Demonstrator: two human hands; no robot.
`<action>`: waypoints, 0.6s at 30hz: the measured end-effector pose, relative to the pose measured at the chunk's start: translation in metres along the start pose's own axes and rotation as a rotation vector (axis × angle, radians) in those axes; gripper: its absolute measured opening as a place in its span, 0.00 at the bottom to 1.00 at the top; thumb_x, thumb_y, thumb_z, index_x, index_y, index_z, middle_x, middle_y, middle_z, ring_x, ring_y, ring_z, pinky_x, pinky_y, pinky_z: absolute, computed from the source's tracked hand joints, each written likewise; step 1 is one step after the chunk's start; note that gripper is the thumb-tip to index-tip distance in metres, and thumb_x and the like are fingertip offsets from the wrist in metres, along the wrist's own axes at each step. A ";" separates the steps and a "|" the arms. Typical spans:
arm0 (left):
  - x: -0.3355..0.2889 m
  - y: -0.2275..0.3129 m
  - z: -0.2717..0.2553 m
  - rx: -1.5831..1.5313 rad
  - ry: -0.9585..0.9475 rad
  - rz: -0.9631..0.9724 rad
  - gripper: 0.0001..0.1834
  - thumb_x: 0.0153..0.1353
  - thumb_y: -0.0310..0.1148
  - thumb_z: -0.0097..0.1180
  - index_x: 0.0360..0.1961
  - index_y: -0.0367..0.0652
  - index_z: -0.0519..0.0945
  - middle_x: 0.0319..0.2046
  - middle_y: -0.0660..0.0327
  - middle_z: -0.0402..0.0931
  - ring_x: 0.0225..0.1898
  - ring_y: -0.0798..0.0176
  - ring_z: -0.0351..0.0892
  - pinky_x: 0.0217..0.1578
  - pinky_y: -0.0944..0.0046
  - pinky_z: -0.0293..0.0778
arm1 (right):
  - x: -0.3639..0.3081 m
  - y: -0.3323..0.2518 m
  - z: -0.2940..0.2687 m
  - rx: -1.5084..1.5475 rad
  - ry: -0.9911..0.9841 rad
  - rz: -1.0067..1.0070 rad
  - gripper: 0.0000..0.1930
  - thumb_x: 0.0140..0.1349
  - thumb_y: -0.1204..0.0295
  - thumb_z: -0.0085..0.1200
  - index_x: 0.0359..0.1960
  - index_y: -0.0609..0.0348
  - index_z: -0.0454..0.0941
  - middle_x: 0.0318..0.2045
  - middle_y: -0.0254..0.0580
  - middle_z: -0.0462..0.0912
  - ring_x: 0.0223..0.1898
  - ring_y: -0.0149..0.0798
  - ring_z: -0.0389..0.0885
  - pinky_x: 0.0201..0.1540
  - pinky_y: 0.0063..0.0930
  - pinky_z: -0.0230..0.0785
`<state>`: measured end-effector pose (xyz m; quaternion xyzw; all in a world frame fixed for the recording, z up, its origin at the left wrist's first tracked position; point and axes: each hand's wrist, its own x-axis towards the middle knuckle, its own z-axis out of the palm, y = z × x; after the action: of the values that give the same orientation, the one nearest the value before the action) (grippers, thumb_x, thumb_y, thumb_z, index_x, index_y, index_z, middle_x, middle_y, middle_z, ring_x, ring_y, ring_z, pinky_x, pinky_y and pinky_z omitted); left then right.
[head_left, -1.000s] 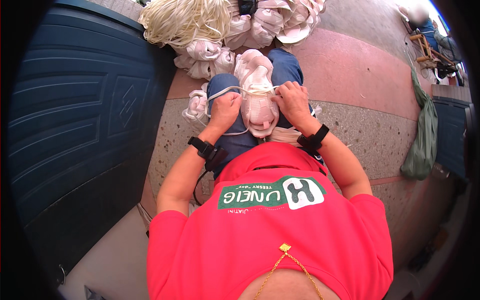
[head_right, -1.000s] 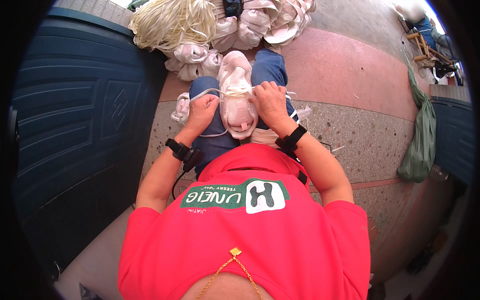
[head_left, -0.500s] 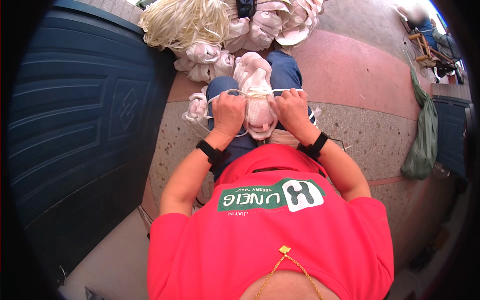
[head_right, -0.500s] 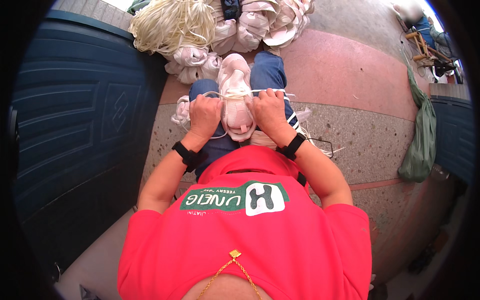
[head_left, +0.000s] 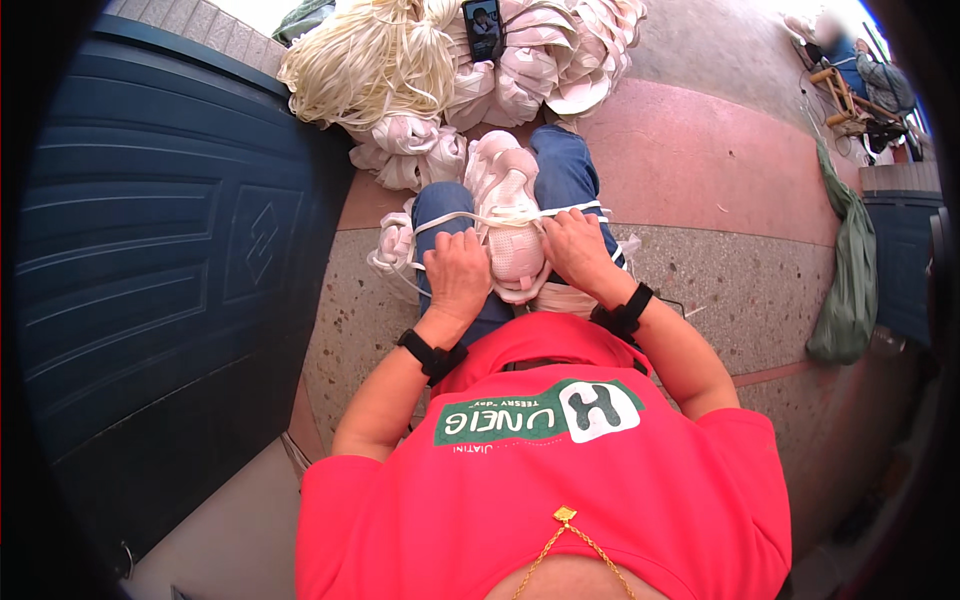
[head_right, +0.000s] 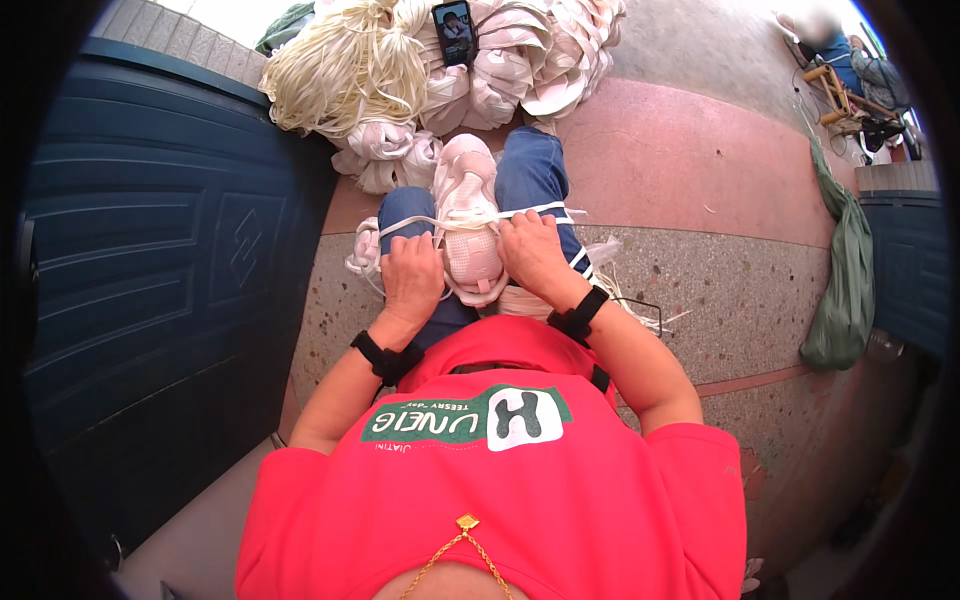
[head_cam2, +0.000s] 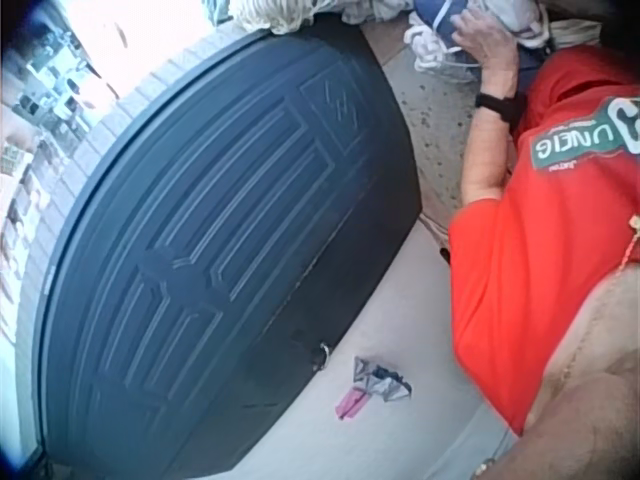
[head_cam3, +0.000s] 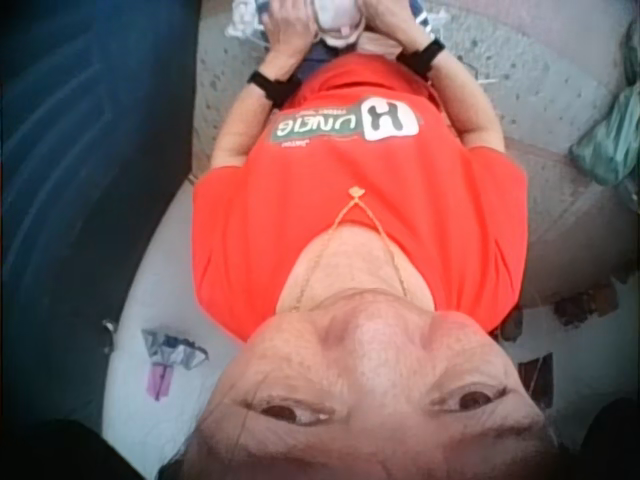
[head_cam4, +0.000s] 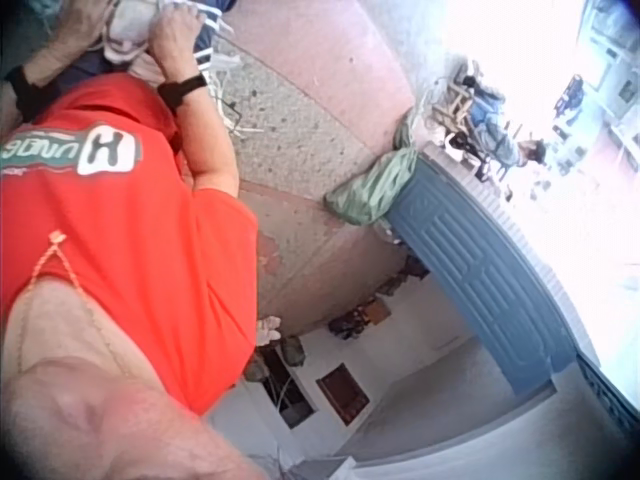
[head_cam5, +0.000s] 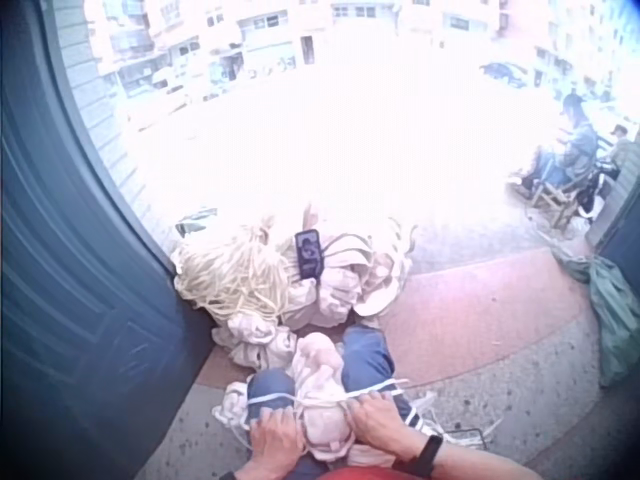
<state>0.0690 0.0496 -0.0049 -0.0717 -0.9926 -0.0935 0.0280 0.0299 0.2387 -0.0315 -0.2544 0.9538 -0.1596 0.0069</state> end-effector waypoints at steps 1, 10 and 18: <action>0.000 0.000 0.005 -0.004 -0.004 -0.015 0.15 0.50 0.34 0.51 0.38 0.37 0.72 0.30 0.58 0.72 0.37 0.55 0.68 0.32 0.56 0.64 | 0.000 0.001 0.001 0.015 0.009 0.000 0.09 0.52 0.67 0.47 0.30 0.58 0.75 0.28 0.41 0.74 0.35 0.41 0.71 0.38 0.36 0.59; 0.008 -0.015 0.022 -0.198 -0.088 0.004 0.12 0.52 0.30 0.44 0.36 0.38 0.73 0.31 0.57 0.75 0.38 0.54 0.70 0.31 0.52 0.67 | 0.000 0.006 0.006 0.215 0.045 0.023 0.10 0.52 0.71 0.48 0.36 0.57 0.76 0.29 0.42 0.74 0.37 0.42 0.71 0.39 0.35 0.60; 0.007 -0.008 0.015 -0.333 0.079 0.050 0.09 0.51 0.29 0.48 0.33 0.39 0.74 0.30 0.57 0.75 0.37 0.54 0.70 0.31 0.54 0.67 | 0.002 0.011 0.014 0.482 0.162 0.026 0.07 0.50 0.73 0.50 0.31 0.58 0.78 0.27 0.44 0.76 0.33 0.47 0.73 0.37 0.36 0.65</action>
<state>0.0601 0.0456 -0.0207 -0.0962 -0.9595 -0.2586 0.0568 0.0240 0.2425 -0.0476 -0.2197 0.8887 -0.4023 -0.0072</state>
